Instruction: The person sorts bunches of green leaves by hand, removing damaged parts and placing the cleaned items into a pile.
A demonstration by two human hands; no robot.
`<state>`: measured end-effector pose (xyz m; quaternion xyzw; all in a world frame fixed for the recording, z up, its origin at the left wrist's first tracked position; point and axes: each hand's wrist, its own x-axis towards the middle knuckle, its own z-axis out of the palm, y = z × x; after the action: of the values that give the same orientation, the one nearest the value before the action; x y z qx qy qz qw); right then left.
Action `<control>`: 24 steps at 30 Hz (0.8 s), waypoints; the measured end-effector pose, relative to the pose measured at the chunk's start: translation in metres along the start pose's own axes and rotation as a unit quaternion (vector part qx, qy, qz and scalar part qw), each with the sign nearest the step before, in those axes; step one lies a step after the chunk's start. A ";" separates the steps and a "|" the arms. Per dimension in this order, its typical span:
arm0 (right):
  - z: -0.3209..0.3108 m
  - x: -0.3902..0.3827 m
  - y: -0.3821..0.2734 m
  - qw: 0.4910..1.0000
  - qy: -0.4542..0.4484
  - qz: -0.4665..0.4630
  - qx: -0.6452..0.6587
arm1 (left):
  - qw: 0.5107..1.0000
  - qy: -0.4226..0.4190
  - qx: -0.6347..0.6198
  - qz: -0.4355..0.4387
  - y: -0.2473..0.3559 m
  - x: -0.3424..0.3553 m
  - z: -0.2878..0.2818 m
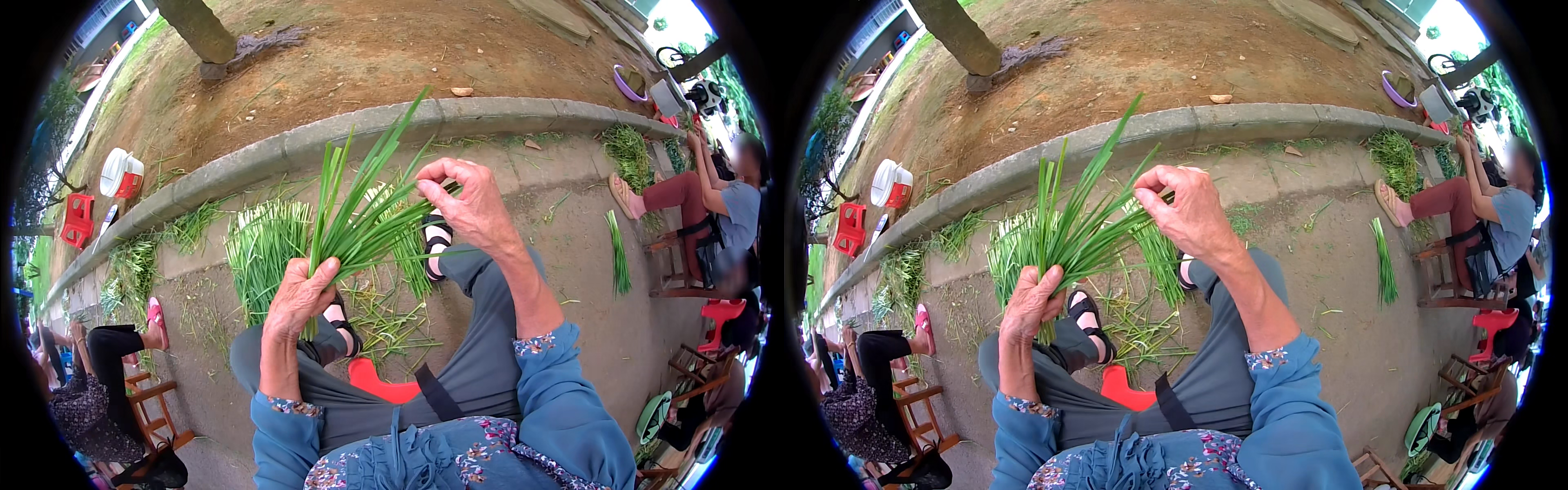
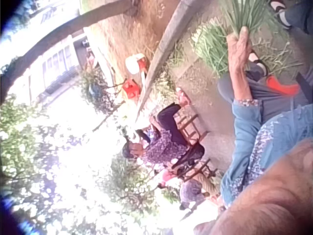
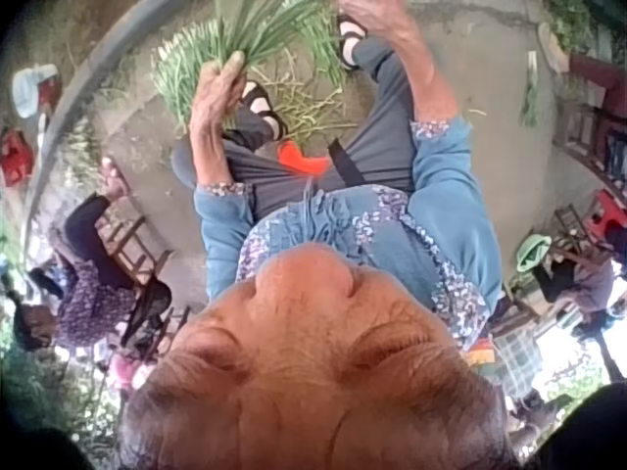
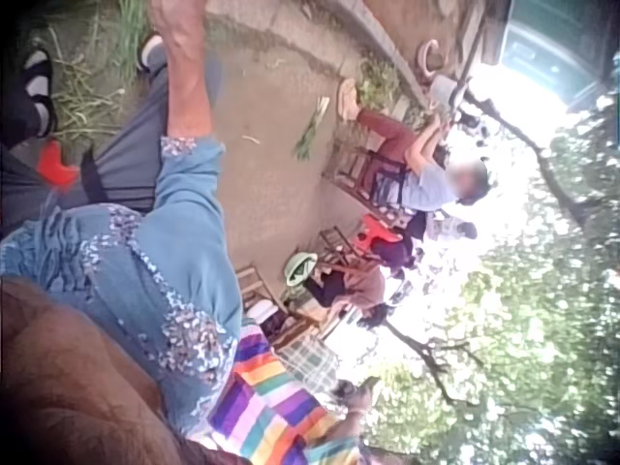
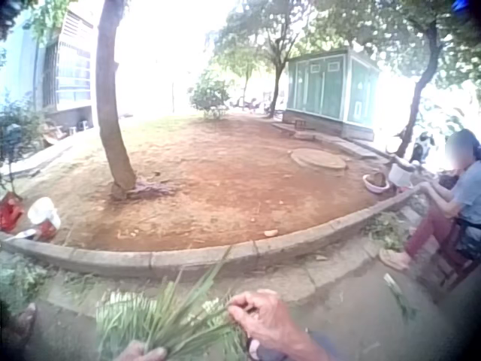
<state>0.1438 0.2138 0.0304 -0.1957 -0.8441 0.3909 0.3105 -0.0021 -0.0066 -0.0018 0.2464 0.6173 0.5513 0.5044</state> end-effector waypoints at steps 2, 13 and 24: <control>0.001 -0.001 -0.003 0.999 -0.001 0.030 0.028 | 1.000 -0.002 0.003 0.000 0.001 0.000 0.001; 0.007 -0.003 -0.004 0.998 0.019 0.056 0.003 | 1.000 0.009 -0.016 0.008 -0.005 0.002 -0.001; 0.016 -0.005 -0.002 0.970 0.065 -0.107 -0.207 | 0.999 0.033 -0.033 -0.007 0.000 0.002 0.004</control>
<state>0.1369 0.2007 0.0224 -0.1890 -0.9008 0.1585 0.3574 0.0005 -0.0034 -0.0018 0.2073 0.6161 0.5760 0.4956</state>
